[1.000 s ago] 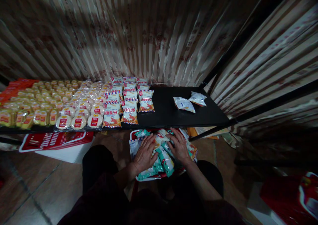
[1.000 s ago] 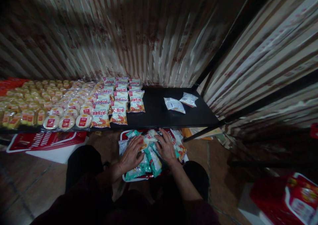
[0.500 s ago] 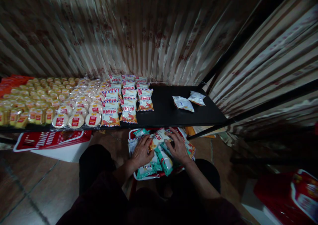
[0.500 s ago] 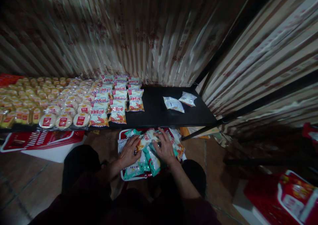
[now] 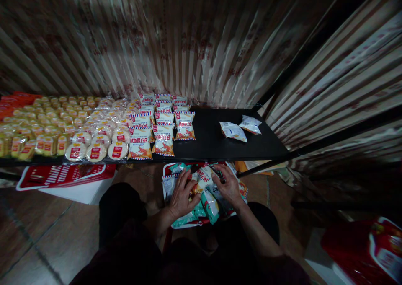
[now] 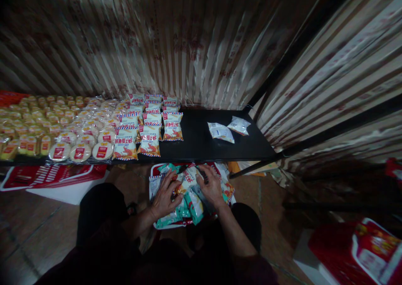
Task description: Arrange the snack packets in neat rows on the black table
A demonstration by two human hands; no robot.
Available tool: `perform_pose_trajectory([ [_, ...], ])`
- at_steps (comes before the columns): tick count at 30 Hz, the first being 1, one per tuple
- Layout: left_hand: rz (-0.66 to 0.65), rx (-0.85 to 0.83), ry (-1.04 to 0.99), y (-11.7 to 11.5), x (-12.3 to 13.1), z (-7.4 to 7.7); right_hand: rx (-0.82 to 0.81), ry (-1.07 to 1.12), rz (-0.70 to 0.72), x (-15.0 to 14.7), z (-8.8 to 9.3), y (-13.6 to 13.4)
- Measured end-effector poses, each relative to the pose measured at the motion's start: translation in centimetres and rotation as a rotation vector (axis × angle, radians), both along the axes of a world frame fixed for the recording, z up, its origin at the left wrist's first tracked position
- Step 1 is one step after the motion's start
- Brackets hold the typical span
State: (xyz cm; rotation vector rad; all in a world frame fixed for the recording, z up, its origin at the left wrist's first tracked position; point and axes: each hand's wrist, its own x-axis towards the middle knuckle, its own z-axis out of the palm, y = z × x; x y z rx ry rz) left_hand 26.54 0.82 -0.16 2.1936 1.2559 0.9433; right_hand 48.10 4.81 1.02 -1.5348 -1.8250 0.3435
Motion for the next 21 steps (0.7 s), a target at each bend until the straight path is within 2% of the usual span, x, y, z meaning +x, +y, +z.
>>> perform_pose_trajectory([
  [6, -0.014, -0.011, -0.059, 0.0, 0.0, -0.3, 0.041, -0.086, -0.061, -0.2, -0.8, 0.2],
  [12, -0.003, 0.036, -0.133, -0.1, 0.4, 0.3, 0.024, -0.146, -0.18, 0.0, -2.0, 0.9],
  [21, 0.064, 0.037, -0.039, -1.2, 0.5, 0.8, 0.139, -0.236, -0.232, -0.6, -1.2, 0.4],
])
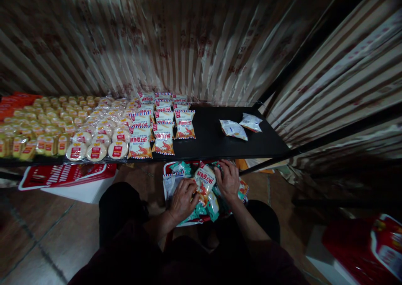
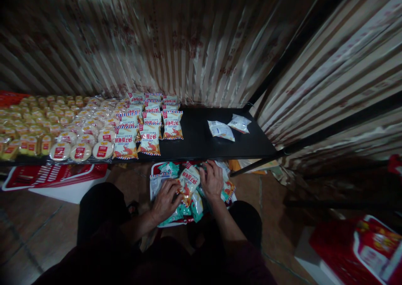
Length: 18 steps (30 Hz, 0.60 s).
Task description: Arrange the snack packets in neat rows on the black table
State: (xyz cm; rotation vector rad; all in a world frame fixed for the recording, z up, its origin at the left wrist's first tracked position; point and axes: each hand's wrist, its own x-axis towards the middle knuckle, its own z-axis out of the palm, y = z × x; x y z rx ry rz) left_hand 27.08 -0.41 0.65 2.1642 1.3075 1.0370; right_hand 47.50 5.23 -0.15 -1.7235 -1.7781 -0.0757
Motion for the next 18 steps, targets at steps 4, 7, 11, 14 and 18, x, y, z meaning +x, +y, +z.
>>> perform_pose_trajectory([
  [4, 0.068, 0.036, 0.051, -0.1, -0.1, 0.3, 0.083, 0.085, 0.033, -0.5, 0.9, -1.2],
  [7, 0.098, 0.046, 0.103, -0.1, -0.1, 0.3, 0.026, 0.121, 0.023, -1.0, 1.5, -2.8],
  [11, 0.088, 0.029, 0.125, -0.1, 0.1, 0.0, -0.199, 0.196, -0.04, -1.7, 1.9, -5.3],
  [14, 0.037, -0.019, 0.073, -0.2, 0.4, -0.2, -0.285, 0.252, -0.043, -2.4, 1.7, -6.3],
  [18, 0.008, -0.126, -0.01, -0.1, 0.7, -0.9, -0.222, 0.363, -0.018, -3.6, 1.0, -6.4],
])
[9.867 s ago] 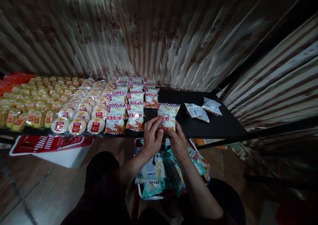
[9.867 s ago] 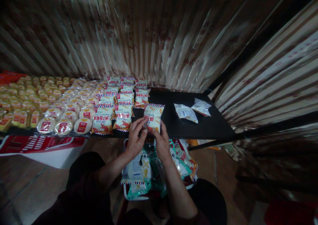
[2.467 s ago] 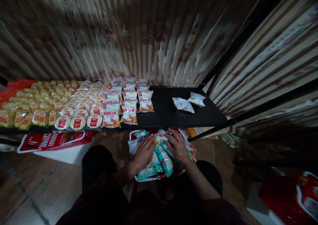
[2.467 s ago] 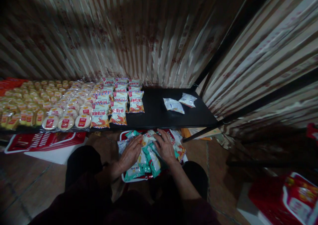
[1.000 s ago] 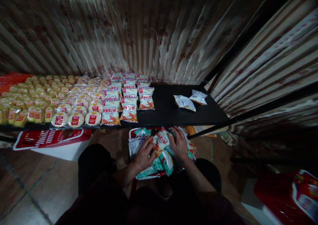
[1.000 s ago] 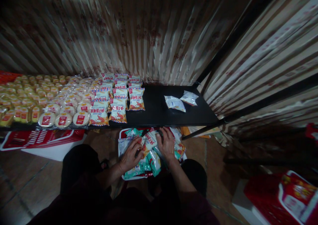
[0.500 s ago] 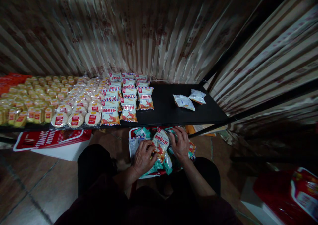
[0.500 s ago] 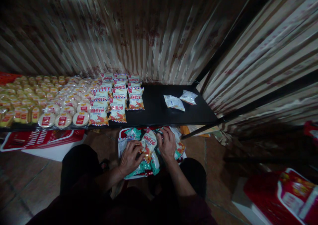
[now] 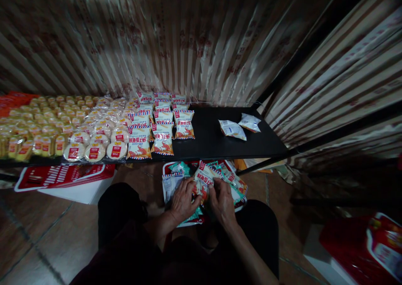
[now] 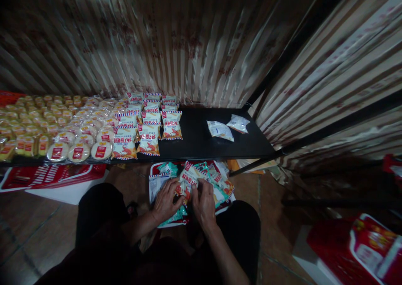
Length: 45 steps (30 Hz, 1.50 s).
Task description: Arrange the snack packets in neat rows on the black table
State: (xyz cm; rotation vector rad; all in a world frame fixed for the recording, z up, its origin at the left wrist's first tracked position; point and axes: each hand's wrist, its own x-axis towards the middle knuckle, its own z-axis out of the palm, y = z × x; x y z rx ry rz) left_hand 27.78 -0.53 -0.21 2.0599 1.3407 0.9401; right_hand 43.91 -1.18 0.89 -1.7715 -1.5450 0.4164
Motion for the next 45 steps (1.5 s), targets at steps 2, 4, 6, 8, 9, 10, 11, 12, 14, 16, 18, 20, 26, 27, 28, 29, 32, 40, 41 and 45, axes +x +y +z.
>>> perform_pose_trajectory([
  [2, 0.012, -0.057, -0.058, 0.1, 0.1, -0.4, 0.027, 0.091, -0.022, -0.7, -0.2, 0.0],
  [4, 0.043, -0.114, -0.107, 0.3, 0.0, -0.7, 0.008, 0.23, -0.068, -1.4, -0.4, 0.1],
  [6, 0.066, -0.153, -0.145, 0.5, 0.0, -0.6, -0.05, 0.417, -0.13, -1.9, -0.4, 0.1],
  [8, 0.048, -0.161, -0.18, 0.4, -0.1, -0.2, -0.097, 0.618, -0.188, -2.2, -0.3, 0.2],
  [9, 0.028, -0.156, -0.197, 0.3, -0.1, 0.0, -0.112, 0.711, -0.206, -2.2, -0.2, 0.3],
  [10, 0.007, -0.147, -0.214, 0.2, -0.1, 0.4, -0.122, 0.794, -0.216, -2.1, 0.0, 0.4],
  [11, -0.012, -0.137, -0.229, 0.0, -0.1, 0.7, -0.128, 0.865, -0.22, -2.1, 0.2, 0.5],
  [12, -0.024, -0.123, -0.241, -0.1, -0.1, 1.0, -0.129, 0.92, -0.222, -2.0, 0.5, 0.6],
  [14, -0.025, -0.095, -0.26, -0.3, 0.0, 1.6, -0.129, 0.972, -0.211, -1.8, 1.2, 0.7],
  [16, -0.011, -0.068, -0.28, -0.3, 0.0, 1.9, -0.132, 0.972, -0.164, -1.8, 2.0, 0.9],
  [18, 0.009, -0.038, -0.305, 0.0, 0.1, 2.2, -0.14, 0.993, -0.133, -2.0, 2.8, 1.1],
  [20, 0.043, -0.007, -0.328, 0.5, 0.1, 2.5, -0.145, 1.032, -0.122, -2.3, 3.6, 1.6],
  [26, 0.167, 0.099, -0.33, 2.1, 0.3, 3.6, -0.157, 1.123, -0.02, -3.1, 5.5, 3.4],
  [27, 0.177, 0.11, -0.329, 2.3, 0.3, 3.7, -0.154, 1.146, -0.022, -3.1, 5.7, 3.8],
  [28, 0.187, 0.119, -0.33, 2.4, 0.4, 3.8, -0.148, 1.169, -0.027, -3.2, 5.8, 4.2],
  [29, 0.197, 0.127, -0.333, 2.5, 0.4, 3.8, -0.142, 1.191, -0.036, -3.3, 6.0, 4.5],
  [32, 0.211, 0.112, -0.342, 2.3, 0.3, 3.9, -0.17, 1.237, -0.088, -3.6, 6.3, 5.3],
  [40, 0.241, -0.154, -0.407, 3.8, -0.9, 5.5, -0.242, 1.226, -0.123, -4.1, 7.4, 6.0],
  [41, 0.247, -0.173, -0.398, 4.5, -0.9, 5.7, -0.242, 1.222, -0.121, -4.0, 7.5, 6.0],
  [45, 0.065, -0.359, -0.485, 7.1, -1.0, 6.1, -0.219, 1.138, -0.088, -3.6, 7.5, 6.7],
])
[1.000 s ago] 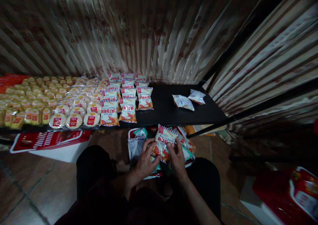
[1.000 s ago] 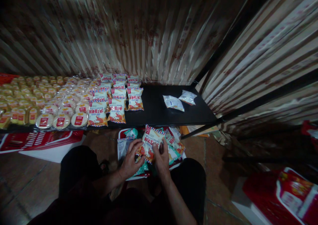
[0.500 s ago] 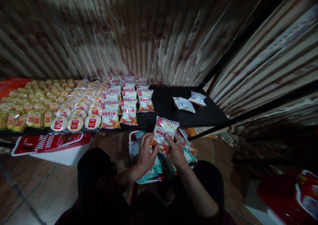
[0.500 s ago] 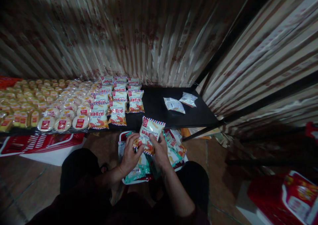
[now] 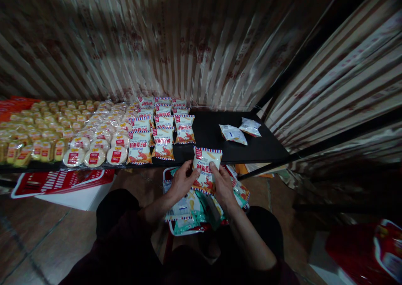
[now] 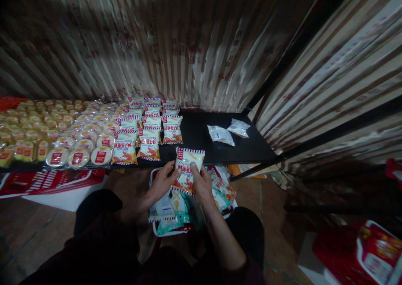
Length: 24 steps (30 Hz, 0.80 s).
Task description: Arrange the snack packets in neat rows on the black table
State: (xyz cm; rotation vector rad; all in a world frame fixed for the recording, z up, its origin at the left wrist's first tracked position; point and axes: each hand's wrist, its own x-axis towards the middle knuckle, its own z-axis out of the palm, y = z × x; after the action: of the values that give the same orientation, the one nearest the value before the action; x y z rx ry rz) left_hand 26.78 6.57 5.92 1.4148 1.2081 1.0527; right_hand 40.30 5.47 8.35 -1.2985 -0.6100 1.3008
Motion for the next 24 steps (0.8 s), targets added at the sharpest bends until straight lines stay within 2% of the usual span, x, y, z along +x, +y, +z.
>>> perform_pose_trajectory([
  [3, -0.09, -0.061, -0.083, 1.1, 0.1, 0.0, 0.003, -0.076, 0.044, 0.4, -0.2, 0.6],
  [9, 0.065, 0.017, 0.001, 1.3, 0.3, 0.2, 0.073, -0.193, 0.11, 0.4, -0.6, 1.2],
  [14, 0.106, 0.018, 0.037, 1.1, -0.2, 0.2, 0.088, -0.264, 0.178, 0.3, -0.4, 1.2],
  [19, 0.136, 0.036, -0.094, 1.8, -0.9, -0.2, 0.1, -0.191, 0.269, 0.2, 0.4, 0.9],
  [24, 0.164, 0.053, -0.196, 2.2, -1.1, -0.4, 0.143, -0.197, 0.358, 0.0, -0.3, 0.4],
])
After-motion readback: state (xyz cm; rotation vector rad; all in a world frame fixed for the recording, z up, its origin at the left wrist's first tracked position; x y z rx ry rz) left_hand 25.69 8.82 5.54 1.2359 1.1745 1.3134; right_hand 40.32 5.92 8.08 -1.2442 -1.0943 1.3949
